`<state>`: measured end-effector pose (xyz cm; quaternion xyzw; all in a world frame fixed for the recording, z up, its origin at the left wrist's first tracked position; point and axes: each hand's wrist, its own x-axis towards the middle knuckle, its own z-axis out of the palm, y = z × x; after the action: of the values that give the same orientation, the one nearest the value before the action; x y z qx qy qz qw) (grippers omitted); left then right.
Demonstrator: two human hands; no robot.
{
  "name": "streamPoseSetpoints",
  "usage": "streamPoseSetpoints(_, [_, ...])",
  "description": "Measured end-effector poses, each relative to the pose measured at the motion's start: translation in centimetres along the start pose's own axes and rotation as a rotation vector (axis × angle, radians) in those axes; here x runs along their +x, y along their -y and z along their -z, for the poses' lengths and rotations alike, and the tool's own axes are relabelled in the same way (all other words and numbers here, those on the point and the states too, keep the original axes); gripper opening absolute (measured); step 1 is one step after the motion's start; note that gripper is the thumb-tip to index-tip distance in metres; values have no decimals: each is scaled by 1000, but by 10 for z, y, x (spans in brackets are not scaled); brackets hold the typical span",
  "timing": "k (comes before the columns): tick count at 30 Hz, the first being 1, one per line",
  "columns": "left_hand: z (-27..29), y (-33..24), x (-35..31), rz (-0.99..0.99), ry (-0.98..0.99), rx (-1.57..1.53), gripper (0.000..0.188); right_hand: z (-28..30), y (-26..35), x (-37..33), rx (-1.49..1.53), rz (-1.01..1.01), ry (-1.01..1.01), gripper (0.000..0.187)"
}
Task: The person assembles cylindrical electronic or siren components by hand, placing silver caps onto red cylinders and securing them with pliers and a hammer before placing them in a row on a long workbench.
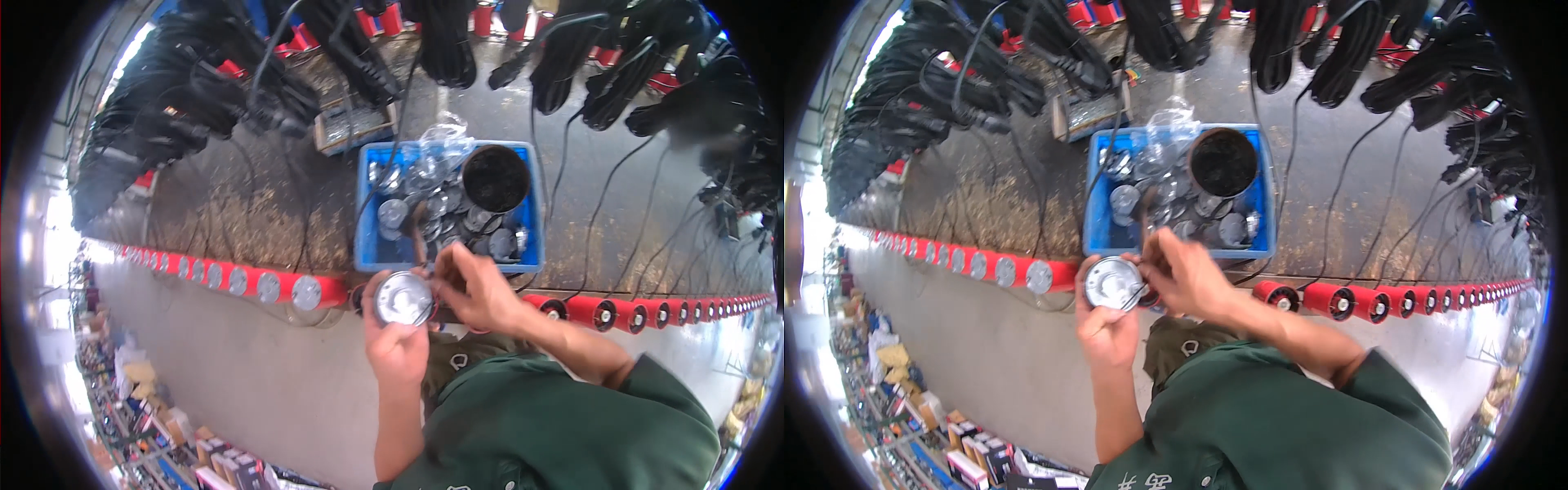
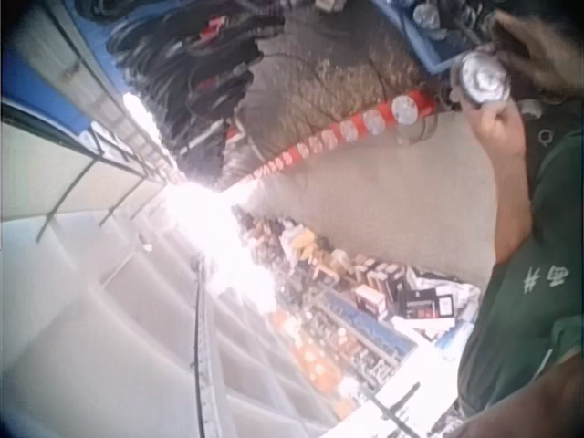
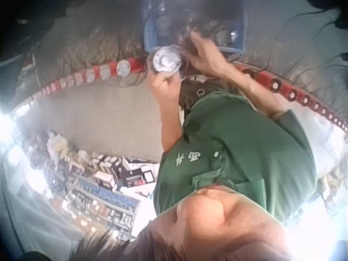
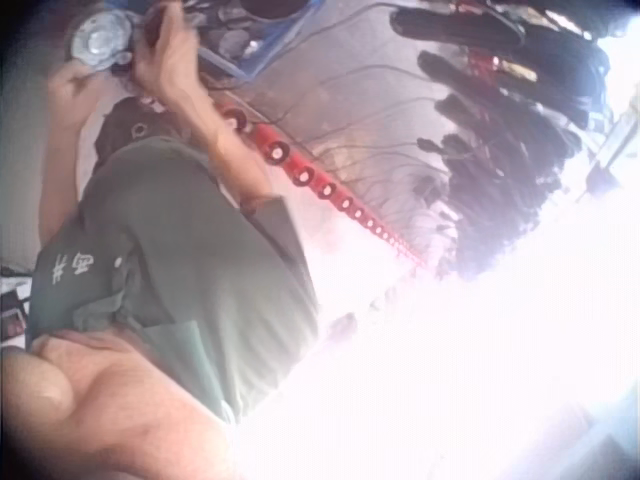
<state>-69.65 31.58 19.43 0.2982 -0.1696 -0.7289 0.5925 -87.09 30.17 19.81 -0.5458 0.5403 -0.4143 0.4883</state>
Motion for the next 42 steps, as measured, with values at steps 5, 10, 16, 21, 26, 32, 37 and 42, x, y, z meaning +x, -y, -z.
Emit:
streamPoseSetpoints(5, [18, 26, 16, -59, -18, -243, 85, -20, -19, -19, 463, -272, 115, 21])
streamPoseSetpoints(10, [18, 26, 30, 101, 53, -333, 81, 64, -72, 51, -302, 13, -69, 31])
streamPoseSetpoints(16, [48, 7, 17, 213, 97, -379, 63, 127, -119, 126, -1525, -272, 19, 8])
streamPoseSetpoints(21, [87, -19, 3, 180, 88, -319, 60, 136, -123, 135, -1506, -267, -22, 12])
streamPoseSetpoints(26, [116, -43, 2, 153, 24, -267, 60, 150, -111, 126, -1390, -30, 11, 11])
streamPoseSetpoints(32, [139, -63, 13, 60, -67, -254, 55, 137, -95, 120, -966, -147, -63, 27])
streamPoseSetpoints(37, [147, -77, 7, 25, -110, -273, 52, 129, -82, 119, -882, -156, -116, 25])
streamPoseSetpoints(42, [156, -73, -1, 31, -175, -301, 53, 105, -72, 108, -1026, 240, -40, 19])
